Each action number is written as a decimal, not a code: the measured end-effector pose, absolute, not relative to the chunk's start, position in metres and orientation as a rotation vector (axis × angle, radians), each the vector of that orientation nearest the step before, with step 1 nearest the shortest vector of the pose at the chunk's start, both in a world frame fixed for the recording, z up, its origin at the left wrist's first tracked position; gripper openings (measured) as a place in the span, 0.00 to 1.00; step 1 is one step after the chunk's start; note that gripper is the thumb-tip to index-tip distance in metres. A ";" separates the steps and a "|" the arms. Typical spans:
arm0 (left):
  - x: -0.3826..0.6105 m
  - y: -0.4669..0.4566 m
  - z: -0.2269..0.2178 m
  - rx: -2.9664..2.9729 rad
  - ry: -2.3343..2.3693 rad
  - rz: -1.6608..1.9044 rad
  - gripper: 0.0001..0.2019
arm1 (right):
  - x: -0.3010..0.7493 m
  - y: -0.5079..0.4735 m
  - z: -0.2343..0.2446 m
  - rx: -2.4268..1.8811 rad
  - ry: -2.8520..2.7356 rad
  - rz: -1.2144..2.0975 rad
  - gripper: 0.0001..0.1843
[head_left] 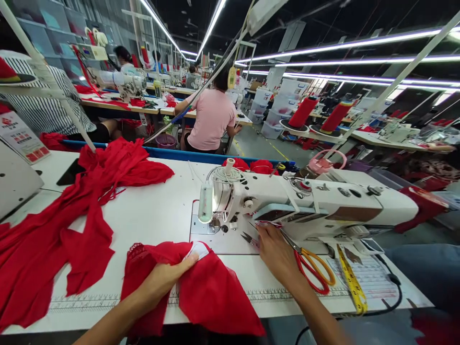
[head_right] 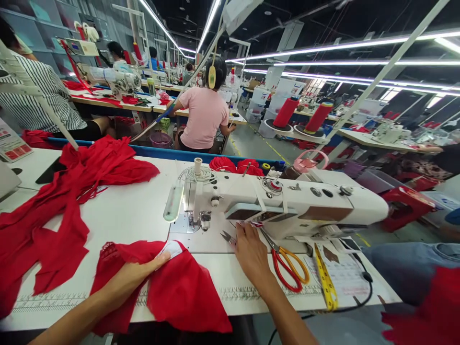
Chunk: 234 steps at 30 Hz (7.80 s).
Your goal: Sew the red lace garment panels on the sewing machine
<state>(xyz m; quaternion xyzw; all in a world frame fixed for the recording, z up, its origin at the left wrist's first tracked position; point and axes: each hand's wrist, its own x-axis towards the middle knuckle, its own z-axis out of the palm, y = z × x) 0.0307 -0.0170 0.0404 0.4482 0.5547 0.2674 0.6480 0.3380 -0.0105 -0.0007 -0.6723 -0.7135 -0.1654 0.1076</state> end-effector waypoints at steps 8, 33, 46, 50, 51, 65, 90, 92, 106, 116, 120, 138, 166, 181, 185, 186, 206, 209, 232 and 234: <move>0.025 -0.017 0.038 0.935 1.136 0.703 0.24 | 0.332 -0.024 -0.016 -1.717 -2.097 -0.633 0.17; 0.026 -0.031 0.034 0.810 1.256 0.744 0.27 | 0.214 -0.061 0.013 -1.401 -2.047 -0.150 0.17; 0.026 -0.029 0.031 0.862 1.258 0.753 0.26 | 0.211 -0.059 0.007 -1.408 -2.037 -0.170 0.19; 0.025 -0.029 0.027 0.877 1.237 0.775 0.24 | 0.211 -0.059 0.006 -1.400 -2.037 -0.143 0.18; 0.025 -0.029 0.027 0.874 1.229 0.779 0.24 | 0.210 -0.059 0.005 -1.396 -2.036 -0.137 0.18; 0.026 -0.027 0.027 0.845 1.175 0.801 0.23 | 0.208 -0.060 0.003 -1.374 -1.998 -0.128 0.17; 0.025 -0.027 0.029 0.858 1.298 0.753 0.27 | 0.208 -0.061 0.002 -1.392 -1.982 -0.089 0.18; 0.024 -0.028 0.028 0.872 1.307 0.735 0.25 | 0.207 -0.061 0.002 -1.397 -1.976 -0.092 0.19; 0.025 -0.031 0.022 0.842 1.254 0.719 0.25 | 0.204 -0.062 0.002 -1.434 -1.955 -0.081 0.19; 0.033 -0.026 0.025 0.602 1.102 0.821 0.21 | 0.202 -0.062 0.003 -1.425 -1.927 -0.096 0.19; 0.032 -0.025 0.025 0.567 1.048 0.855 0.17 | 0.202 -0.061 0.005 -1.413 -1.920 -0.109 0.20; 0.033 -0.025 0.027 0.560 1.071 0.841 0.21 | 0.201 -0.061 0.001 -1.416 -1.952 -0.019 0.18; 0.028 -0.022 0.023 0.701 0.951 0.795 0.18 | 0.214 -0.034 0.021 -1.326 -1.516 1.166 0.15; 0.025 -0.014 0.028 0.917 1.069 0.795 0.20 | 0.221 -0.029 0.021 -1.327 -1.434 1.421 0.18; 0.014 -0.027 0.038 1.289 1.510 0.856 0.18 | 0.222 -0.029 0.013 -1.370 -1.322 1.389 0.19; 0.013 -0.033 0.041 1.423 1.656 0.977 0.16 | 0.221 -0.029 0.013 -1.381 -1.300 1.377 0.19; 0.039 -0.037 0.024 1.472 1.372 0.827 0.16 | 0.209 -0.035 0.013 -1.218 -1.247 1.528 0.22; 0.037 -0.043 0.020 1.410 1.347 0.836 0.17 | 0.210 -0.036 0.009 -1.213 -1.227 1.520 0.23; 0.062 -0.059 0.021 0.077 0.901 1.191 0.11 | 0.217 -0.052 0.013 -1.491 -1.600 0.960 0.19; 0.062 -0.061 0.021 0.175 0.883 1.209 0.12 | 0.217 -0.065 0.015 -1.505 -1.718 0.666 0.15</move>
